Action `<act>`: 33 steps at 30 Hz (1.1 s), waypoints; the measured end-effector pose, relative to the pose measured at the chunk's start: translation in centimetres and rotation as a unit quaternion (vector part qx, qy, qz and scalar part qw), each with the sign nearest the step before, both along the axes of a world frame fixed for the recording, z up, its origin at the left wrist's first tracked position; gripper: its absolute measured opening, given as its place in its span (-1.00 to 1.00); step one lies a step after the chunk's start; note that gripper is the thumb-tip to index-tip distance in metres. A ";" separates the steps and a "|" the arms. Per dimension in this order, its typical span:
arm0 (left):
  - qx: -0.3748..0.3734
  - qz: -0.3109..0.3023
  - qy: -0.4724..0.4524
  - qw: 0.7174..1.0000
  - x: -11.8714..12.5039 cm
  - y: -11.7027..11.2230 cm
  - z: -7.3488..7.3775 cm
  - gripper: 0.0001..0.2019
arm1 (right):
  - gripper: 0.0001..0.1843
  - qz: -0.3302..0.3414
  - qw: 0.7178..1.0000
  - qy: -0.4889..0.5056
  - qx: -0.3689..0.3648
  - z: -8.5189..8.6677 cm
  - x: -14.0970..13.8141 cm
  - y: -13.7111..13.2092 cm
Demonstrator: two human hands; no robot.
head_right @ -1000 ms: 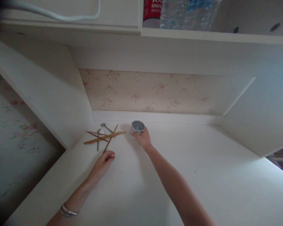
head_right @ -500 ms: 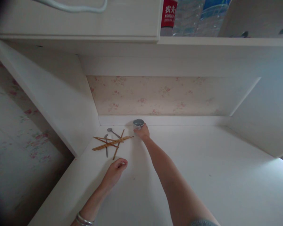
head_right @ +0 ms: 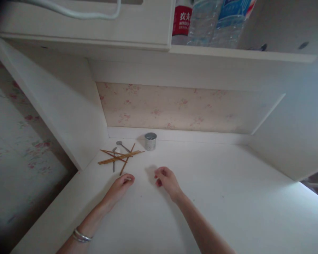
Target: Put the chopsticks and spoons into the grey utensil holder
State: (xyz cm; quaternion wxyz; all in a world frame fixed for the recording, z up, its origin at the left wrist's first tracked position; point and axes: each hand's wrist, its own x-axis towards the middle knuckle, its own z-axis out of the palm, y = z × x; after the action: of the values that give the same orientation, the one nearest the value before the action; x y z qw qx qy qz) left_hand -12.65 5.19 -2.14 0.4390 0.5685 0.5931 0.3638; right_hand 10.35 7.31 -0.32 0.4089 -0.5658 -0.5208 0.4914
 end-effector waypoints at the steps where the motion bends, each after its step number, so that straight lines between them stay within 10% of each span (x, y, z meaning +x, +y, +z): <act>1: -0.001 0.002 0.002 1.000 0.0 0.0 -0.1 -0.71 | -0.61 0.032 0.999 0.040 -0.010 -0.3 0.4 -1.7; 6: -0.004 -0.007 0.011 1.000 2.2 -0.9 0.5 -0.66 | -0.55 0.038 0.994 0.100 -0.021 -2.1 1.7 -6.0; 11: 0.040 -0.132 0.010 0.990 8.3 -2.9 2.5 -0.68 | -0.59 0.037 0.995 0.089 0.008 -3.0 1.9 -6.1; 16: 0.034 -0.114 -0.084 0.989 12.4 -3.3 2.2 -0.65 | -0.63 0.023 0.997 0.059 0.048 -3.8 2.1 -6.0; 33: -0.029 -0.089 -0.111 0.989 11.9 -4.0 1.2 -0.69 | -0.73 0.053 0.994 -0.061 0.077 -3.0 2.2 -6.6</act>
State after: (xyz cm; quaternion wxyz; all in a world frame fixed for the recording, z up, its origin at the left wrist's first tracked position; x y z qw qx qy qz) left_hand -0.71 1.17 -0.99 0.5492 0.5618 0.4983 0.3666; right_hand 12.60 0.75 -3.31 0.3919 -0.5334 -0.6102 0.4354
